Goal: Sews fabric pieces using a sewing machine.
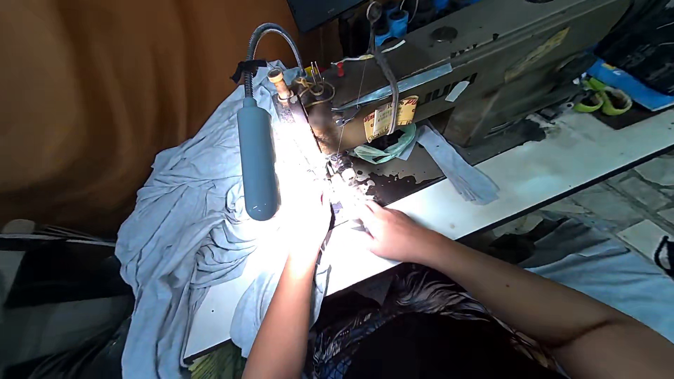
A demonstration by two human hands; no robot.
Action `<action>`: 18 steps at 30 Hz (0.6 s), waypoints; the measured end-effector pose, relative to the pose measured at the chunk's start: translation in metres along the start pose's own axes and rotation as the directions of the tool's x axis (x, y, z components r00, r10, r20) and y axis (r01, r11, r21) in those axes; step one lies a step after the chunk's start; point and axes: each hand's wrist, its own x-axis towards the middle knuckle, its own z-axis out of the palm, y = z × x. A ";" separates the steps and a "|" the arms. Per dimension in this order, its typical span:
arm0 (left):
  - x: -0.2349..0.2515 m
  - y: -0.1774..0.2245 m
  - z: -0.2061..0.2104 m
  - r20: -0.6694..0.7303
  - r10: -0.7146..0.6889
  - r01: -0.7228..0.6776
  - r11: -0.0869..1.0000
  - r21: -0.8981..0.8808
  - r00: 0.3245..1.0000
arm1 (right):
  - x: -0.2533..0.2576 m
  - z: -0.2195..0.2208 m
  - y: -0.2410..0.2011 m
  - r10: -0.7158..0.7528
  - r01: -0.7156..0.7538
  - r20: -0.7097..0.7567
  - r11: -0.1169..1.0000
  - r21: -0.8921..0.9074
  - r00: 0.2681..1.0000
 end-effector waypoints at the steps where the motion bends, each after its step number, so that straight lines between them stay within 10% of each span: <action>1: 0.000 0.000 0.000 -0.006 -0.027 0.026 0.999 -0.027 1.000 | 0.005 0.000 0.006 -0.008 0.009 -0.052 1.000 0.022 0.999; 6: -0.006 -0.007 -0.003 -0.014 -0.217 0.200 0.923 -0.329 0.976 | 0.027 0.005 0.016 -0.082 0.123 -0.345 0.987 0.099 0.935; 18: -0.009 -0.003 -0.008 0.070 -0.331 0.332 0.861 -0.385 0.941 | 0.065 -0.010 -0.028 0.278 -0.261 -0.095 0.952 0.162 0.956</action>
